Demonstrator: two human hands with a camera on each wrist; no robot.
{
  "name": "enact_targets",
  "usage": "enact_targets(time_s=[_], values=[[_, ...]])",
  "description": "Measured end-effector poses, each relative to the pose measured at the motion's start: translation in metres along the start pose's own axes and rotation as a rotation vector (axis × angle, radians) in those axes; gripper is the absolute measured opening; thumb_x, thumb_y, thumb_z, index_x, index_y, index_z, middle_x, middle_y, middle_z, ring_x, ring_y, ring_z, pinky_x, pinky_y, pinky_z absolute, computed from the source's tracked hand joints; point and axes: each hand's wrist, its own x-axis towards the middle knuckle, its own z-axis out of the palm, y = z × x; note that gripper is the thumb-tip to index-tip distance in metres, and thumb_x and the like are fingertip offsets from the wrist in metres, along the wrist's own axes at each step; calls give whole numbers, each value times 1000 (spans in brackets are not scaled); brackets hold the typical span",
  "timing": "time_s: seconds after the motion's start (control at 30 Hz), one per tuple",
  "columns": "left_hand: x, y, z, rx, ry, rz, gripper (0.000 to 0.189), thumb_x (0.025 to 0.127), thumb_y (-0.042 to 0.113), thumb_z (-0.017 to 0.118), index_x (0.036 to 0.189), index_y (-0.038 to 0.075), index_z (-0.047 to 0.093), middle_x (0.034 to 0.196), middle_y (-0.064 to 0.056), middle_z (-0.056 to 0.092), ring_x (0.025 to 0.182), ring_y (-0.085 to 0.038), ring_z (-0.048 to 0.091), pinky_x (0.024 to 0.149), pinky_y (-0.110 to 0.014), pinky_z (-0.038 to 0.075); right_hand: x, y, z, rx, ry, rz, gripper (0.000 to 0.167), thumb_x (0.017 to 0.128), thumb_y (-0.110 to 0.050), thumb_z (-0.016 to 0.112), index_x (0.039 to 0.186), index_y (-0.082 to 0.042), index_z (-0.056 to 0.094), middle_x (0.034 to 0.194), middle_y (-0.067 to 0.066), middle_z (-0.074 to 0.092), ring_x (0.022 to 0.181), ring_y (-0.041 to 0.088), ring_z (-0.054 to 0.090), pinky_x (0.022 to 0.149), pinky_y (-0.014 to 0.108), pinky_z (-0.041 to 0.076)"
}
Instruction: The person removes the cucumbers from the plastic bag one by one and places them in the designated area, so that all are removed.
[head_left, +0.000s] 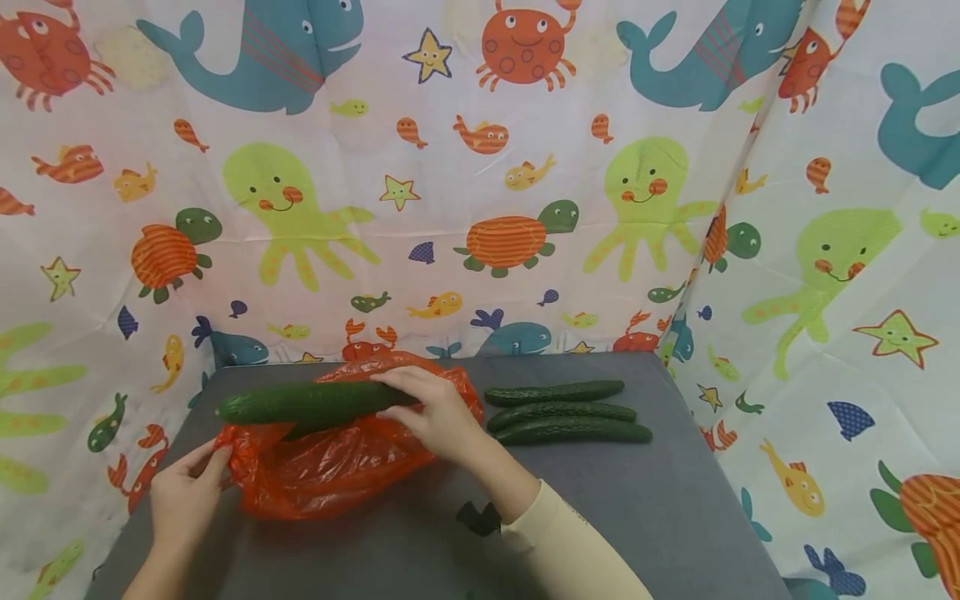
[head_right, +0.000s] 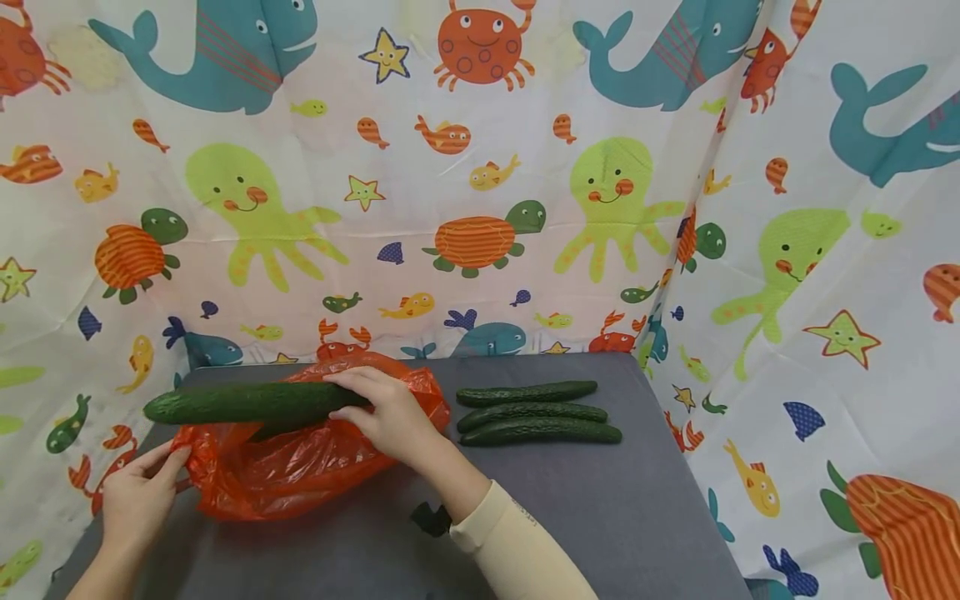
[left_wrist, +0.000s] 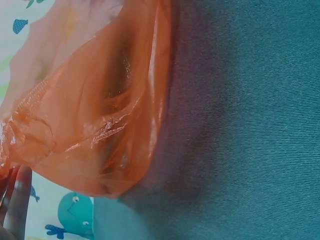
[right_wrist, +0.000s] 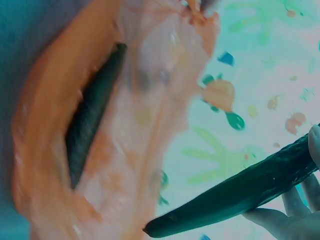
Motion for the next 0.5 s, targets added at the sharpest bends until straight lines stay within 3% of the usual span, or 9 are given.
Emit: enact_targets(time_s=[0.17, 0.4, 0.5], values=[[4, 8, -1, 3, -32, -33, 55, 98, 44, 63, 135, 3, 64, 113, -15, 74, 64, 6, 67, 59, -20, 59, -1, 0, -34, -12, 118, -50, 46, 90, -12, 76, 135, -11, 64, 129, 4, 68, 124, 16, 62, 103, 31, 52], [10, 17, -7, -23, -29, -6, 57, 97, 44, 64, 134, 1, 64, 89, 11, 72, 62, 7, 67, 59, -20, 59, -24, 2, -87, -48, 198, 8, 45, 89, -6, 76, 133, -10, 66, 128, 6, 69, 119, 21, 65, 96, 36, 57], [13, 20, -11, -2, -29, -8, 59, 98, 46, 61, 135, 0, 63, 90, 8, 72, 61, 7, 66, 57, -18, 58, -41, 5, -105, -96, 182, 72, 49, 87, -6, 77, 134, -14, 66, 128, 3, 68, 118, 19, 65, 96, 38, 57]])
